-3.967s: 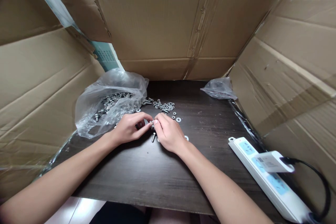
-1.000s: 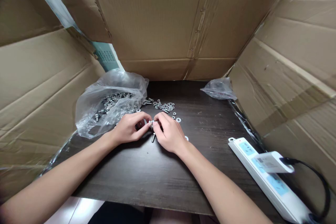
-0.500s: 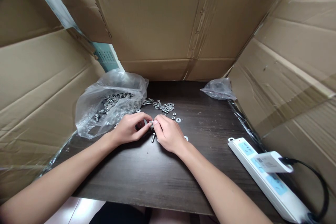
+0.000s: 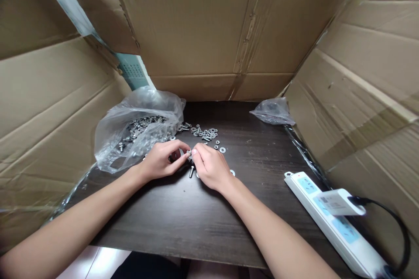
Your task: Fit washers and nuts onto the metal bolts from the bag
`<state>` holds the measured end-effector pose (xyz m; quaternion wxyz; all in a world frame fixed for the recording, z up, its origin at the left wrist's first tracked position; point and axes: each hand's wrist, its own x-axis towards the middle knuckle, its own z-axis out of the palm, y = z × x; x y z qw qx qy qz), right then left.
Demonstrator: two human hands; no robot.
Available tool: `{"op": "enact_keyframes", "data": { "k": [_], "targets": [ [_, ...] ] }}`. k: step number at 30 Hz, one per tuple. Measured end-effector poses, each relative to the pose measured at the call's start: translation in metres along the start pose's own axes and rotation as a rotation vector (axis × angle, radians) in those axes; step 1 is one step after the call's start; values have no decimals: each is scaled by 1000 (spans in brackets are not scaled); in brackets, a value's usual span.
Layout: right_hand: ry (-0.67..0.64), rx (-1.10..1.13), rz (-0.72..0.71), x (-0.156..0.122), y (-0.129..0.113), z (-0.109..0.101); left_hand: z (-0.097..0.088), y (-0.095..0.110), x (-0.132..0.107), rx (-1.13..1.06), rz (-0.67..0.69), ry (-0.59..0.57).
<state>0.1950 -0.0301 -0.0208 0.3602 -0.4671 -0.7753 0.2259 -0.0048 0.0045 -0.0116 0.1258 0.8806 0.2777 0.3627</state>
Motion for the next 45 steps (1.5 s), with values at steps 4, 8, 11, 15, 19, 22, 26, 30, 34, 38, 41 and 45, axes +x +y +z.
{"op": "enact_keyframes", "data": {
  "k": [4,8,11,15,19,22,26,30,34,38,41,45],
  "targets": [
    [19,9,-33,0,-1,-1,-1,0,0,0,-6,3],
    [83,-15,-47,0,-5,-4,-1,0,0,3,-9,7],
    [114,-11,-51,1,-6,-4,0,0,0,5,-4,8],
    [107,8,-77,2,-4,-1,0,0,0,7,2,4],
    [131,28,-102,1,-5,0,-1,0,0,10,-5,7],
    [177,22,-88,1,-7,-1,-1,-1,0,20,-2,15],
    [162,23,-59,2,-7,-3,-1,0,1,13,-1,9],
    [148,41,-87,3,-6,-2,-1,1,1,16,2,10],
    [181,65,-107,2,-7,0,-1,0,1,30,4,28],
    [211,49,-121,0,-9,0,0,0,1,25,5,24],
    [183,45,-72,1,-8,-1,0,0,2,24,5,22],
    [160,66,-70,2,-7,-1,-1,0,2,26,8,20]
  ]
}}
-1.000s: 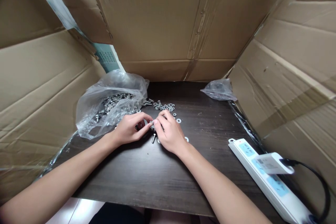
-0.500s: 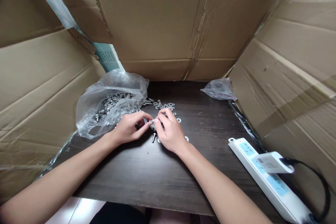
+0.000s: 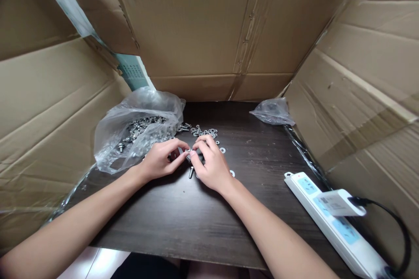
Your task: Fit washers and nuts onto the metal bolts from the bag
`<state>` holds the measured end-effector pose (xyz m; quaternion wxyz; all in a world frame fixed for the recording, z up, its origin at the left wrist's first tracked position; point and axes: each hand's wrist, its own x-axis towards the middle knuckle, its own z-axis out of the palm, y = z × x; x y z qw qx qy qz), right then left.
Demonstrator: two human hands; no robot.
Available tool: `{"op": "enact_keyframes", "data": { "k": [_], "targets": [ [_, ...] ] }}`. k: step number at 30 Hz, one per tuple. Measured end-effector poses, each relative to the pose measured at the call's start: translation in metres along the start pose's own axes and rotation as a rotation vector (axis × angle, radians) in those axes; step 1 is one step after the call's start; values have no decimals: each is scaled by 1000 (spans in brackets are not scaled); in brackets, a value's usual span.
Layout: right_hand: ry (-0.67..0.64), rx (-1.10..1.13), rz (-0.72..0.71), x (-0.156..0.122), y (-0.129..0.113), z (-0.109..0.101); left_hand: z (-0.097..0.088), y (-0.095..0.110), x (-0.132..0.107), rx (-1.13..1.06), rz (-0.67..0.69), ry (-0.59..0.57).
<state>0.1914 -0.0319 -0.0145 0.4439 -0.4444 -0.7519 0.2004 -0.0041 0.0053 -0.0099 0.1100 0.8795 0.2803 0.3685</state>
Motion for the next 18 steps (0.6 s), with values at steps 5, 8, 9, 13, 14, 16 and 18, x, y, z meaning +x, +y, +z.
{"op": "enact_keyframes", "data": {
  "k": [5,8,9,13,14,16,18],
  "targets": [
    [31,19,-64,-1,0,1,0,-1,-1,-2,-15,-7],
    [16,14,-57,-1,0,1,0,0,-1,-6,-13,-7],
    [10,10,-47,0,0,1,0,0,-1,-5,-11,-6],
    [-15,4,-18,-1,1,0,0,0,-1,0,-11,-8],
    [-24,1,-13,-1,1,0,0,0,-1,0,-14,-10],
    [-36,-8,1,-1,1,0,0,0,-1,1,-17,-14],
    [-42,-10,18,-1,2,-1,0,0,-1,0,-14,-15]
  ]
}}
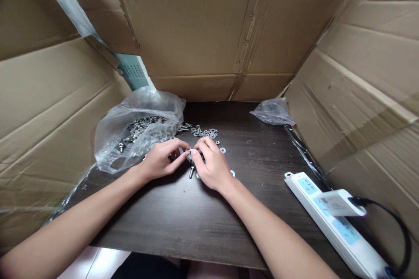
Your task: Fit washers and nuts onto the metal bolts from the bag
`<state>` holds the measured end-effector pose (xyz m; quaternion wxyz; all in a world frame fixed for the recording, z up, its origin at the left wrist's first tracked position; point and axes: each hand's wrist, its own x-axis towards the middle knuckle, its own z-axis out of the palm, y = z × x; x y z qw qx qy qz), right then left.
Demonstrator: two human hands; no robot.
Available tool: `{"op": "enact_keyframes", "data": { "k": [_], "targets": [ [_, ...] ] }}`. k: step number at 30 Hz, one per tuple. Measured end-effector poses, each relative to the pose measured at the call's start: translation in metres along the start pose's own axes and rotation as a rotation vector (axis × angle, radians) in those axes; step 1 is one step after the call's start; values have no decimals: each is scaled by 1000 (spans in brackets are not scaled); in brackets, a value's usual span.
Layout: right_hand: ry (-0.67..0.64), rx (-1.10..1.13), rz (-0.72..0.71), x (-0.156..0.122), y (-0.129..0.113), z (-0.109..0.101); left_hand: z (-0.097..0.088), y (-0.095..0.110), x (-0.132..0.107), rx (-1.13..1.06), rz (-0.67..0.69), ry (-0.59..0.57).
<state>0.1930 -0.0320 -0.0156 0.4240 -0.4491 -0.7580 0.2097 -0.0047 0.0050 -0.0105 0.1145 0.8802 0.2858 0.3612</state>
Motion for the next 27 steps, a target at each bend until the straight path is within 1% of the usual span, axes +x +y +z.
{"op": "enact_keyframes", "data": {
  "k": [2,8,12,15,22,27],
  "targets": [
    [-7,10,3,0,0,0,0,0,0,1,4,3],
    [-28,35,-46,3,0,1,0,0,0,-12,3,-6],
    [-49,36,-29,3,1,1,0,0,0,-18,12,-10],
    [-41,33,-9,2,0,0,0,0,0,-12,19,-6],
    [-58,60,-38,2,0,0,1,0,-1,-6,23,-16],
    [-61,70,-30,3,2,2,2,-1,-1,-10,27,-14]
  ]
}}
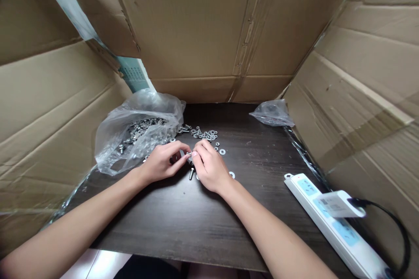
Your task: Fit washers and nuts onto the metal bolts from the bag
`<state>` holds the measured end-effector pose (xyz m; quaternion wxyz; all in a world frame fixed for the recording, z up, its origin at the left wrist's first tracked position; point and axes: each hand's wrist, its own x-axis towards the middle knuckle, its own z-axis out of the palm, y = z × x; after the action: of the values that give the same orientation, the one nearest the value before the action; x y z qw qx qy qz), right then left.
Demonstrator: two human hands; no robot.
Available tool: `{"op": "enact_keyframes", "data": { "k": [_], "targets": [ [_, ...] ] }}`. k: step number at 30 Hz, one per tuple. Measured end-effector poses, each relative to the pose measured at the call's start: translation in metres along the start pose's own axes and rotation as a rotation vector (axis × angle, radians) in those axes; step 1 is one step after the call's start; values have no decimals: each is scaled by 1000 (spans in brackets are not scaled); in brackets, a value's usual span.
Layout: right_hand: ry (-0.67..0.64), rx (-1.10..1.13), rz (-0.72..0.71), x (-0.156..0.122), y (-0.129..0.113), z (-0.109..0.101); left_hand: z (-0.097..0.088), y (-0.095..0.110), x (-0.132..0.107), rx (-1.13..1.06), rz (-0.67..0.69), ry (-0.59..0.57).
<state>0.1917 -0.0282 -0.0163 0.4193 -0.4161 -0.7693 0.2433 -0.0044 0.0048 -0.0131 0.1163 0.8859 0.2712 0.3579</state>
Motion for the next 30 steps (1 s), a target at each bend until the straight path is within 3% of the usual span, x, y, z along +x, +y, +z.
{"op": "enact_keyframes", "data": {
  "k": [30],
  "targets": [
    [11,-1,4,-1,-2,-1,1,1,1,0,-2,4]
  ]
}}
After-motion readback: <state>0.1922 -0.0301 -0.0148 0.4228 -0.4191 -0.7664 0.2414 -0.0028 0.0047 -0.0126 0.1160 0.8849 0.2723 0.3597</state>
